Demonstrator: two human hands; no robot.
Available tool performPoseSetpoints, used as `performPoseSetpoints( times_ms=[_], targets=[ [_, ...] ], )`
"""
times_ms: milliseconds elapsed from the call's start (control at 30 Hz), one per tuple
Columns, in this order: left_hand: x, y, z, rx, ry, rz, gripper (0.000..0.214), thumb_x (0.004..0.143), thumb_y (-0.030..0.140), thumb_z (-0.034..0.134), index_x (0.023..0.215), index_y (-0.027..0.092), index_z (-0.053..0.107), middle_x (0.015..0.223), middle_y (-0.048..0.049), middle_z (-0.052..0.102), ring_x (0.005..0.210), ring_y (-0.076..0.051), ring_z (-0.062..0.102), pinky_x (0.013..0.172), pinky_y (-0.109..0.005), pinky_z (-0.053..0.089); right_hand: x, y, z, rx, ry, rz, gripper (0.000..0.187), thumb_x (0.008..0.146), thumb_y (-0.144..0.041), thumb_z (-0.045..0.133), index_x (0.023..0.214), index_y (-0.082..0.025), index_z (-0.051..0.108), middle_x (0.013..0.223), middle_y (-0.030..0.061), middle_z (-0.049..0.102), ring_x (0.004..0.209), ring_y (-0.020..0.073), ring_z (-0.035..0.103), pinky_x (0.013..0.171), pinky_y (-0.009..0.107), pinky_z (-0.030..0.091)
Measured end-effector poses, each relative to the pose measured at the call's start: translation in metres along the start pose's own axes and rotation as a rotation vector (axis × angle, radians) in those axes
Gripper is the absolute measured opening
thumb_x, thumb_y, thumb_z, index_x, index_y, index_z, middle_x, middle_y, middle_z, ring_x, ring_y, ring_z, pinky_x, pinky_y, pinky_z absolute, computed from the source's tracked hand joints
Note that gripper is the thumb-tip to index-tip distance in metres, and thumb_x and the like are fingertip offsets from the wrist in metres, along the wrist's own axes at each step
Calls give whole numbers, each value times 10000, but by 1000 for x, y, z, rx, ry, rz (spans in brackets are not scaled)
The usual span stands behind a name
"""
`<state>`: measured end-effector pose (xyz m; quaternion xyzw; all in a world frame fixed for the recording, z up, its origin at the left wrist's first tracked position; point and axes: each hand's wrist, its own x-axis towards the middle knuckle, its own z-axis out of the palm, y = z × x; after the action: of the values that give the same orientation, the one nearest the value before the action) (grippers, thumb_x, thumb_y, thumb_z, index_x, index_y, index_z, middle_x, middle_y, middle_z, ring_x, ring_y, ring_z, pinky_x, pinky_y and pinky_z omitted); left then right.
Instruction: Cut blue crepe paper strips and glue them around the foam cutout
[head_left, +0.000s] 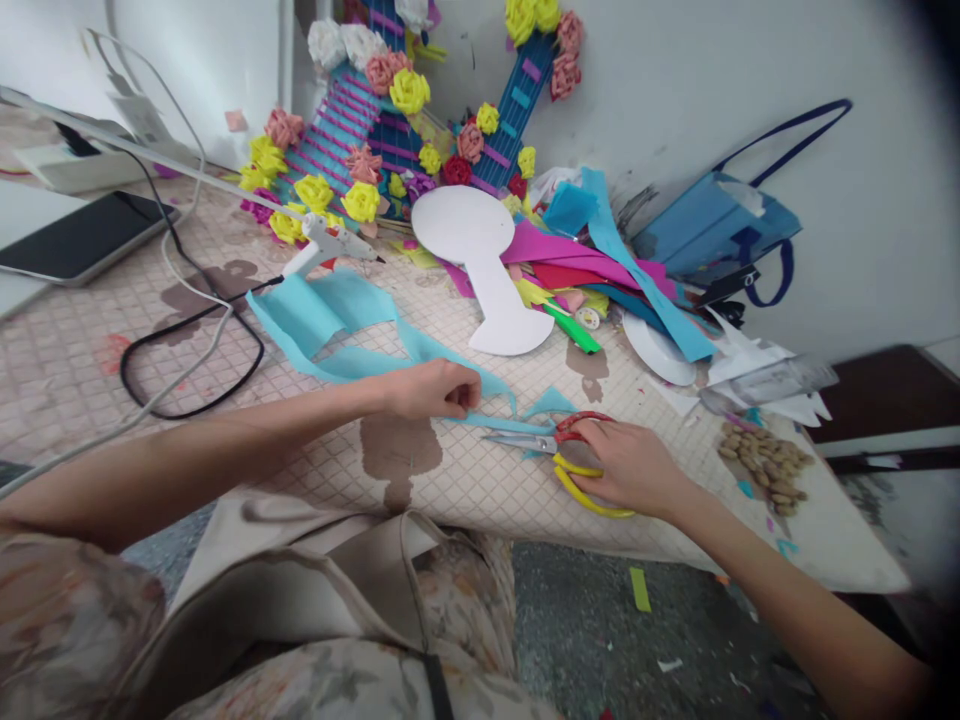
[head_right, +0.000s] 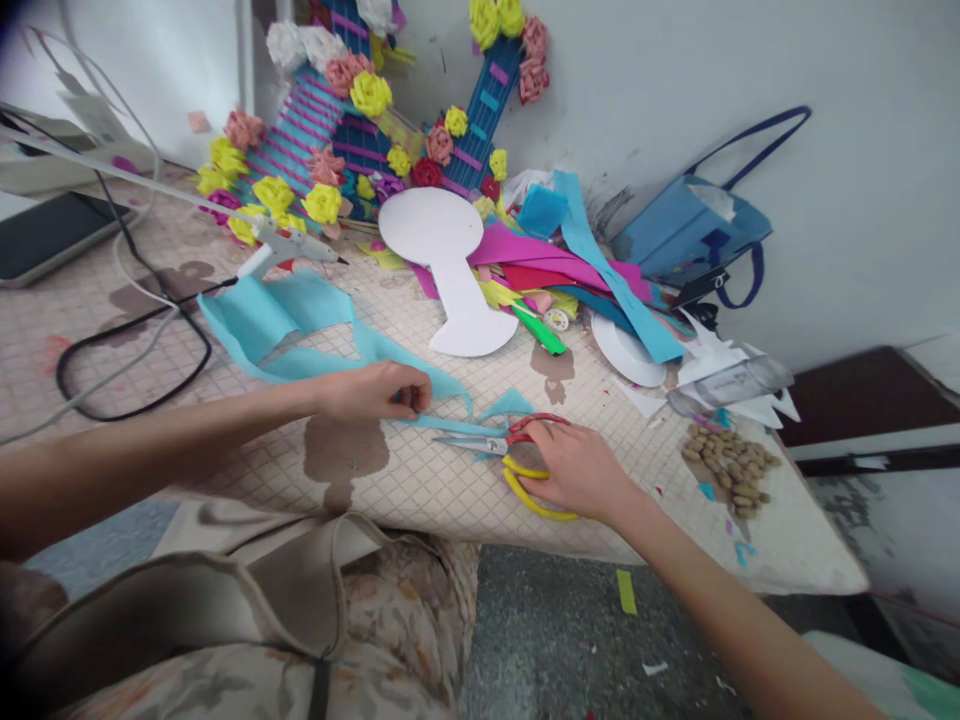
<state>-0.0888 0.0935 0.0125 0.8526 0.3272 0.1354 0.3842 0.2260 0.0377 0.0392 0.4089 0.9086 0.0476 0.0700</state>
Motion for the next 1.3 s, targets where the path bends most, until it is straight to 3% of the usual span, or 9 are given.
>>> performPoseSetpoints(
  times_ms=[167, 433, 600, 1000, 1300],
  targets=[
    [1, -5, -5, 100, -19, 220, 150, 761, 30, 551, 788, 145, 644, 811, -17, 603, 723, -108, 557, 666, -199, 421, -2, 0, 0, -2, 26, 3, 392, 787, -466, 590, 1047, -178, 535, 964, 92, 694, 863, 253, 665, 740, 359, 513],
    [-2, -5, -8, 208, -127, 357, 313, 898, 107, 507, 1137, 241, 660, 921, -55, 587, 835, -131, 560, 718, -194, 414, 1, 0, 0, 24, 33, -9, 385, 785, -461, 590, 1045, -184, 533, 970, 89, 695, 869, 249, 669, 738, 354, 511],
    [-3, -5, -8, 269, -143, 398, 339, 909, 112, 483, 1163, 258, 656, 954, -71, 591, 859, -152, 558, 735, -218, 413, 0, 1, 1, 31, 25, -16, 383, 780, -471, 591, 1020, -177, 547, 956, 99, 699, 857, 253, 670, 736, 364, 515],
    [-2, -7, -11, 184, -171, 401, 385, 860, 101, 543, 1169, 303, 652, 951, -60, 588, 854, -160, 546, 741, -222, 397, -5, 0, -5, 99, 17, 1, 358, 790, -445, 595, 1049, -199, 560, 1035, 76, 704, 877, 236, 680, 730, 352, 526],
    [2, -4, -17, 121, -273, 318, 382, 884, 161, 528, 1215, 327, 625, 951, -45, 581, 838, -146, 538, 758, -199, 395, -6, 0, -5, 132, -2, 13, 354, 781, -436, 600, 1052, -214, 552, 1065, 64, 698, 879, 229, 680, 724, 337, 515]
  ],
)
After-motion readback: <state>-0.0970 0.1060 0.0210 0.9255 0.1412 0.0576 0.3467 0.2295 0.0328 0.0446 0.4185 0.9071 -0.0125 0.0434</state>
